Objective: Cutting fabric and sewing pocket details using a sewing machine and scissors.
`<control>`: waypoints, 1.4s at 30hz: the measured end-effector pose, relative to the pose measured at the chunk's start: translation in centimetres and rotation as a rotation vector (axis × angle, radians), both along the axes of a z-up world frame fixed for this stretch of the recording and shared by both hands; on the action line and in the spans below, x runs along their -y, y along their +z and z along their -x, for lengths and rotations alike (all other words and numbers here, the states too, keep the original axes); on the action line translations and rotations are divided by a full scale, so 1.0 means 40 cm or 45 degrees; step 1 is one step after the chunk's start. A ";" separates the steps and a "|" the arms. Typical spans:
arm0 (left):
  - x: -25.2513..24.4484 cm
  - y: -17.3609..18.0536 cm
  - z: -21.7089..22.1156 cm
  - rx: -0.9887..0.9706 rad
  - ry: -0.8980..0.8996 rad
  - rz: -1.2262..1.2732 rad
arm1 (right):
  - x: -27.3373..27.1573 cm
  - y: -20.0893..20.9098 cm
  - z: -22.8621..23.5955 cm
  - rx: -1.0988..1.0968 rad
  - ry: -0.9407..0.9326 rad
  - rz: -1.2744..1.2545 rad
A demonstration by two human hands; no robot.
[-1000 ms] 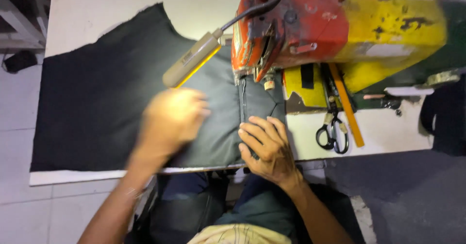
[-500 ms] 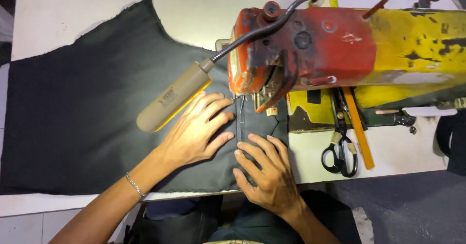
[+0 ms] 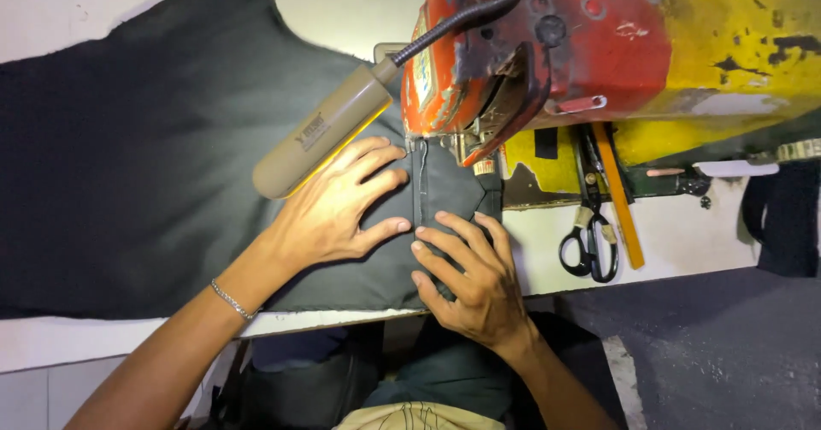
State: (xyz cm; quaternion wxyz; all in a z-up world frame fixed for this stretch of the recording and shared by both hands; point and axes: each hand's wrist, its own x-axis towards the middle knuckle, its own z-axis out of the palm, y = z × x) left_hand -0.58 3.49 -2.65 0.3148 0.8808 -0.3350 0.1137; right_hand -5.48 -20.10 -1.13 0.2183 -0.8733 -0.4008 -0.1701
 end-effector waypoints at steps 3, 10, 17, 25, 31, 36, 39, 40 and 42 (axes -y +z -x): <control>0.004 -0.033 0.000 0.028 0.043 -0.051 | 0.005 -0.037 -0.001 0.010 -0.019 -0.068; -0.002 -0.042 -0.016 0.019 0.038 -0.074 | 0.005 -0.054 -0.003 0.011 -0.012 -0.109; 0.013 -0.036 -0.010 -0.019 0.163 -0.099 | 0.011 -0.060 -0.007 0.005 -0.005 -0.104; -0.013 -0.044 -0.020 0.055 0.125 -0.134 | 0.015 -0.062 -0.009 -0.006 0.044 -0.147; -0.009 -0.062 -0.019 -0.062 0.114 -0.051 | 0.013 -0.050 -0.013 0.021 0.040 -0.110; -0.013 -0.037 -0.009 -0.119 0.149 -0.067 | 0.011 -0.056 -0.014 0.008 0.026 -0.115; -0.014 -0.010 -0.008 -0.164 0.191 -0.065 | 0.012 -0.059 -0.016 0.020 0.045 -0.121; -0.013 -0.007 -0.008 -0.188 0.205 -0.070 | 0.014 -0.061 -0.015 0.027 0.047 -0.126; -0.019 -0.061 -0.009 -0.182 0.202 -0.085 | 0.014 -0.060 -0.012 0.028 0.050 -0.142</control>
